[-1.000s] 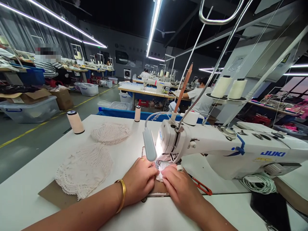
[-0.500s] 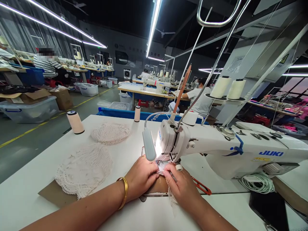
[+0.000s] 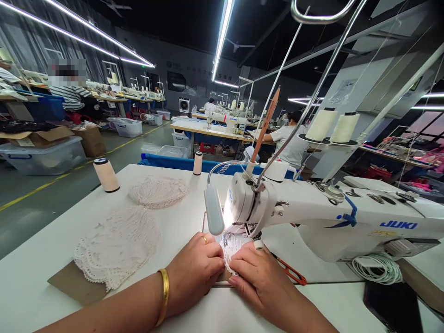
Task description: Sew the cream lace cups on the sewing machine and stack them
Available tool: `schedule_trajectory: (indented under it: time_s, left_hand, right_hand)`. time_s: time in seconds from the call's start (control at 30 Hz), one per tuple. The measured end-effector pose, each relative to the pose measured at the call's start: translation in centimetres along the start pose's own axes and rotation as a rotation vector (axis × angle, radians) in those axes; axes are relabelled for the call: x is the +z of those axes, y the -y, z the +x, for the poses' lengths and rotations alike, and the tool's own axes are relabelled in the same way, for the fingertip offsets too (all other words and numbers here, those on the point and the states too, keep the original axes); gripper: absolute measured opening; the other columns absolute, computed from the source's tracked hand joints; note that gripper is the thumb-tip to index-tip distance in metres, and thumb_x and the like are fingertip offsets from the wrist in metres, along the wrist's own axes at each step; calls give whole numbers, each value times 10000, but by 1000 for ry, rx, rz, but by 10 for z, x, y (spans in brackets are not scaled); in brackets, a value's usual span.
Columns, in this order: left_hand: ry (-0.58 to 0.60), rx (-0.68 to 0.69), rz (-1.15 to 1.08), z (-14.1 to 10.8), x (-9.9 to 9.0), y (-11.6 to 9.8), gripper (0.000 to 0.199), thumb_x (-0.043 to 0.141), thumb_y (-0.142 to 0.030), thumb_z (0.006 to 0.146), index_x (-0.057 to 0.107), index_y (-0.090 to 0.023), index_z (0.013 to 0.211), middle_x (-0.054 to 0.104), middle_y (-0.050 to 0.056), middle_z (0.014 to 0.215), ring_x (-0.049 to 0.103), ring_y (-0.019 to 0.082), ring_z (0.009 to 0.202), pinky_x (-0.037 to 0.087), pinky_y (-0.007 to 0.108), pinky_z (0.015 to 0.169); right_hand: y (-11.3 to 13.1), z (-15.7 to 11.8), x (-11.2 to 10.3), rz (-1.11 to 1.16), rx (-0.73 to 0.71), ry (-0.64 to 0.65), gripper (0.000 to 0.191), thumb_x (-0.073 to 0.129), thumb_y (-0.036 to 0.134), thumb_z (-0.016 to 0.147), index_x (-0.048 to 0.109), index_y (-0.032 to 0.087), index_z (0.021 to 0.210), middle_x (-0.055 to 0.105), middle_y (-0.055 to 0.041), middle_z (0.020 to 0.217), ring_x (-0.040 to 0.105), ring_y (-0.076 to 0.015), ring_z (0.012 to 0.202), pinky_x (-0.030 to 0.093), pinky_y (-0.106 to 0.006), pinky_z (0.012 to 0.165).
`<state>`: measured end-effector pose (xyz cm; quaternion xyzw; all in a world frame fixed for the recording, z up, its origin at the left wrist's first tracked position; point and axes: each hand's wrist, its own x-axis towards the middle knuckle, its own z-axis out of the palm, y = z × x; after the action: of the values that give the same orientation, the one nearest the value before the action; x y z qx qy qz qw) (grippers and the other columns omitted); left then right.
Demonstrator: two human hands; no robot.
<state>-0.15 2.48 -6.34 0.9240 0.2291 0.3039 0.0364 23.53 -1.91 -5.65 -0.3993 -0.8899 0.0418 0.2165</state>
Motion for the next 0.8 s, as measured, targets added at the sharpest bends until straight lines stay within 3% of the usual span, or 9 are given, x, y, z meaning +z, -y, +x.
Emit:
schedule_trajectory:
  time_s: [0.23,0.47,0.8]
  left_hand:
    - [45,-39,58,5,-2,9,254,564,-62,1022,688,-182,837,728,26,885,600,213,830,392,359,722]
    - [48,18,28,2,-1,6,127,672,-76,939,691,-195,899,746,14,948,587,226,848,371,368,706]
    - [55,1,38,1,-1,7,164,684,-60,920,640,-185,824,750,4,893,600,219,850,376,378,729]
  right_hand:
    - [-1,2,4,-5,22,-18,103,708,155,1023,685,236,1083,741,-23,1090,649,-241,945,464,-378,825]
    - [-2,2,6,-1,-1,2,104,647,157,1052,687,241,1099,727,-38,1050,657,-253,938,497,-382,783]
    - [-3,1,6,11,-5,8,129,600,173,1068,690,229,1142,733,-52,1061,671,-248,922,536,-396,786]
